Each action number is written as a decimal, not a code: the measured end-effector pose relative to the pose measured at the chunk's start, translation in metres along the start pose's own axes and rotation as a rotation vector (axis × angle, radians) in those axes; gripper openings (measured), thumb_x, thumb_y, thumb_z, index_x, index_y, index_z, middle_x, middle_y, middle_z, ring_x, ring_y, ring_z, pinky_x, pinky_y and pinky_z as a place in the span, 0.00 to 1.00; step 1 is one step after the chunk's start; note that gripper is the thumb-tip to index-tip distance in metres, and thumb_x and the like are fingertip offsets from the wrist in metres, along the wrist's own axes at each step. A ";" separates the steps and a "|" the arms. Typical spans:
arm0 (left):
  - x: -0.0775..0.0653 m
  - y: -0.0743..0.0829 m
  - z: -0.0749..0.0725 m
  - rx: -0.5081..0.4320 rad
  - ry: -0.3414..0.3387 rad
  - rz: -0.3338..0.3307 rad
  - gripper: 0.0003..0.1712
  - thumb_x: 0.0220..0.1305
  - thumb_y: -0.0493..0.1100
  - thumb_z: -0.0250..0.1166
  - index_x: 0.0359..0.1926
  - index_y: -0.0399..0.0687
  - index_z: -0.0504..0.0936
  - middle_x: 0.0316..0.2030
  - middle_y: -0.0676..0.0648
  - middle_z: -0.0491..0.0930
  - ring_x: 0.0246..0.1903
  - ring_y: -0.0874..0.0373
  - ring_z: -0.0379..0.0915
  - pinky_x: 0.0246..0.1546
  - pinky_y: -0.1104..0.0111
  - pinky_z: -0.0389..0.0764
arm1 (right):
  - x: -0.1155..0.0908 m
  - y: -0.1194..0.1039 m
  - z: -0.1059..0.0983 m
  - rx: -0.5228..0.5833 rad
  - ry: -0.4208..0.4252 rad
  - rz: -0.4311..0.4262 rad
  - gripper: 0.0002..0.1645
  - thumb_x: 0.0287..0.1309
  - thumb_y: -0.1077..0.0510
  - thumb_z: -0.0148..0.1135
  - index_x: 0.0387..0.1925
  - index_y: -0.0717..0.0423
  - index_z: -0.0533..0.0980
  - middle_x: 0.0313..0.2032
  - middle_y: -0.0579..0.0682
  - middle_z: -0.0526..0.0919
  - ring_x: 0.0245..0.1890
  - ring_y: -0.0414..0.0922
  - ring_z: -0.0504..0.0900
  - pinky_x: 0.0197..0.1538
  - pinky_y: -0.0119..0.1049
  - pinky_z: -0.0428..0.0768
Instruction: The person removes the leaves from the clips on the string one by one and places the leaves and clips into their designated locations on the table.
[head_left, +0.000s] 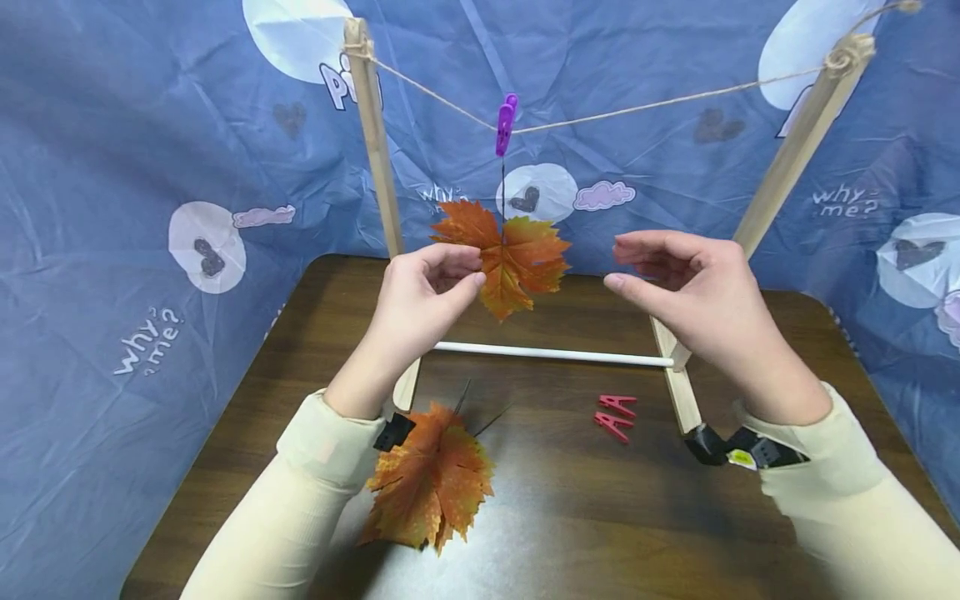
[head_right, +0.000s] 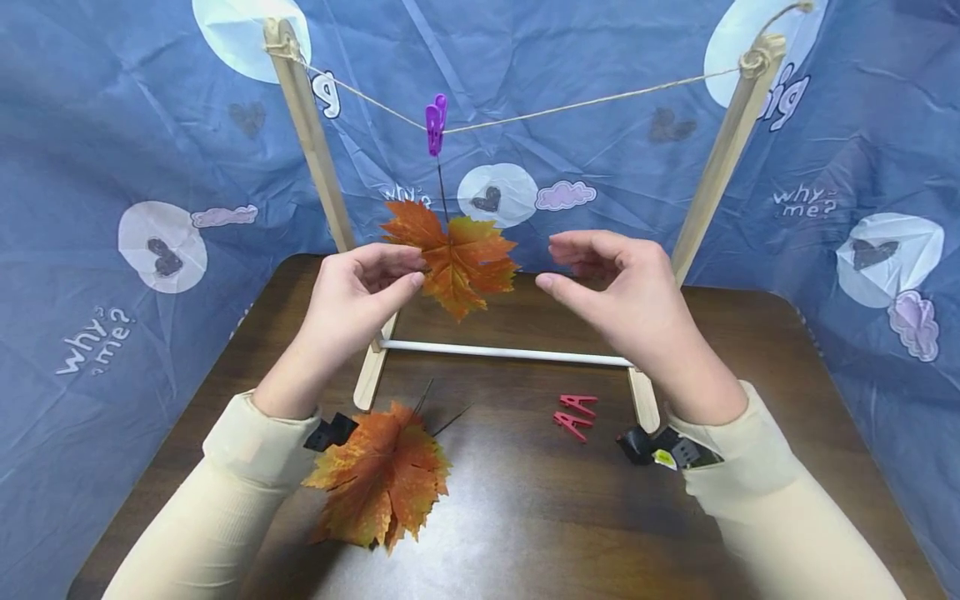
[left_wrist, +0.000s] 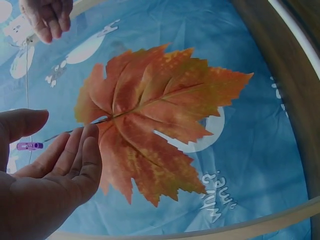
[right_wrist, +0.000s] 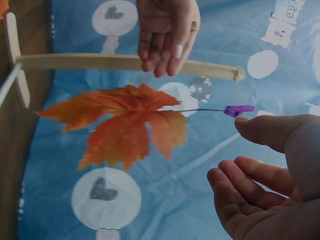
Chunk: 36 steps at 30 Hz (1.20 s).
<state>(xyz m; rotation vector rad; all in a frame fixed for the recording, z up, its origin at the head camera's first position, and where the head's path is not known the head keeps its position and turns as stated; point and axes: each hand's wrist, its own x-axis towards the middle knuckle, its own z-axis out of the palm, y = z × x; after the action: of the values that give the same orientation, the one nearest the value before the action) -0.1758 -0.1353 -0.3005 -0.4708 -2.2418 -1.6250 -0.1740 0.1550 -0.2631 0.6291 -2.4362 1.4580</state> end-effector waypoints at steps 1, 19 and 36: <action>0.001 0.001 0.000 0.004 0.002 0.003 0.13 0.61 0.29 0.69 0.47 0.29 0.85 0.37 0.42 0.87 0.38 0.53 0.83 0.40 0.66 0.81 | 0.002 -0.002 -0.002 0.005 0.003 -0.003 0.21 0.55 0.61 0.78 0.52 0.57 0.85 0.46 0.50 0.87 0.44 0.42 0.85 0.48 0.29 0.79; 0.025 0.017 0.000 0.080 0.060 0.050 0.13 0.62 0.31 0.70 0.48 0.30 0.85 0.38 0.42 0.87 0.39 0.54 0.83 0.44 0.66 0.81 | 0.021 -0.034 -0.003 -0.027 0.014 -0.085 0.20 0.54 0.61 0.78 0.50 0.58 0.86 0.44 0.50 0.88 0.44 0.42 0.86 0.51 0.32 0.79; 0.055 0.022 0.001 0.219 0.051 0.063 0.15 0.62 0.36 0.71 0.50 0.34 0.86 0.41 0.43 0.87 0.41 0.57 0.82 0.47 0.69 0.79 | 0.053 -0.066 -0.006 -0.213 -0.005 -0.168 0.22 0.56 0.54 0.77 0.52 0.55 0.85 0.47 0.48 0.87 0.46 0.40 0.84 0.52 0.33 0.79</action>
<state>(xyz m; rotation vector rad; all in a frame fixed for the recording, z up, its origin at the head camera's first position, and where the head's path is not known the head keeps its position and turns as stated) -0.2151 -0.1240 -0.2569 -0.4323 -2.3076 -1.3256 -0.1895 0.1205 -0.1875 0.7676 -2.4316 1.1162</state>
